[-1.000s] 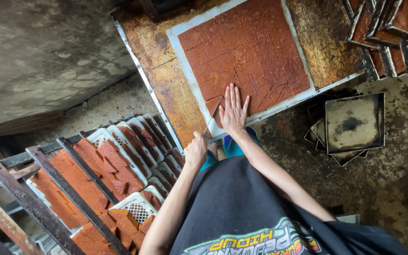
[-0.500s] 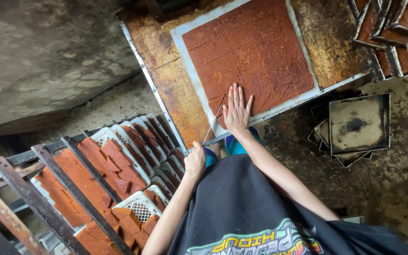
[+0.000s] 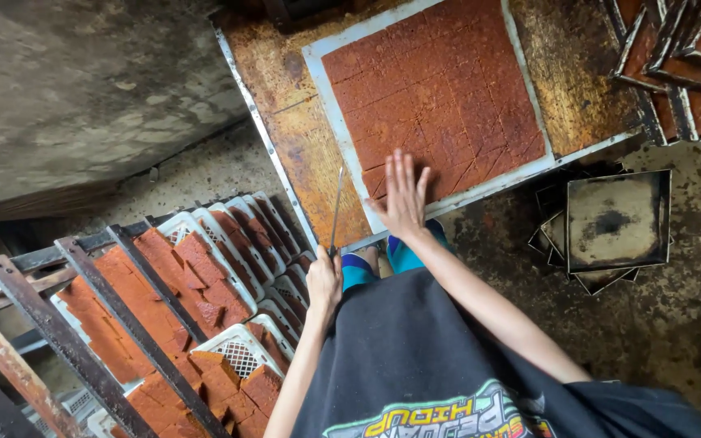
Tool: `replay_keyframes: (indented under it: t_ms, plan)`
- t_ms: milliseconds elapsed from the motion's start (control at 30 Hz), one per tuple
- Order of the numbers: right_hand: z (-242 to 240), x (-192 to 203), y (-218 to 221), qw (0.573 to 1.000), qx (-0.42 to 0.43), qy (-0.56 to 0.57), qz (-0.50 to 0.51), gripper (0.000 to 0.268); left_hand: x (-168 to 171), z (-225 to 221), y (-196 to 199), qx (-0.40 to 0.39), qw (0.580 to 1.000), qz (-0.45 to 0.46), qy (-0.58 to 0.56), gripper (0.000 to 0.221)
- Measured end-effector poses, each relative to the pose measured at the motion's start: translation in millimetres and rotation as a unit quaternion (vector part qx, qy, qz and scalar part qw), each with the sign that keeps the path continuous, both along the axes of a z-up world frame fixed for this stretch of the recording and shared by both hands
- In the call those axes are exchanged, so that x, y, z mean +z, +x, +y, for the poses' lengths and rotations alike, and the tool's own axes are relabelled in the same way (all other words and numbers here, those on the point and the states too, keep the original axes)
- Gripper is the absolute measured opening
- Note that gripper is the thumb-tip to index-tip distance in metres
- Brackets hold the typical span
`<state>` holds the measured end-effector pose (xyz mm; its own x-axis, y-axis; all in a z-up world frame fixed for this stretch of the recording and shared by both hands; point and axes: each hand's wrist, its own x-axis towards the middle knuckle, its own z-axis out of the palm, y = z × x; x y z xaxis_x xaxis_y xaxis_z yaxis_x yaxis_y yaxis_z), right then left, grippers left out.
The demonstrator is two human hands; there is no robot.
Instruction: Cutting a large, thin sheet of bread or cake into smaller rectangular pieces using a knife on a wooden workbench.
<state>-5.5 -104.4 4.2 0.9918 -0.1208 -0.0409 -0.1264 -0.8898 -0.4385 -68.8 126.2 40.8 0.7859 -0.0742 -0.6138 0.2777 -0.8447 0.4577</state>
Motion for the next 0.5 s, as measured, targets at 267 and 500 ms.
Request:
replay_keyframes:
  t_ms: [267, 500]
  plan:
    - [18.0, 2.0, 15.0, 0.997, 0.024, -0.06, 0.04, 0.077, -9.0, -1.3, 26.4, 0.032, 0.999, -0.026, -0.028, 0.03]
    - [14.3, 7.4, 16.3, 0.999, 0.018, -0.046, 0.003, 0.064, -17.4, -15.2, 49.0, 0.037, 0.997, -0.053, -0.037, 0.025]
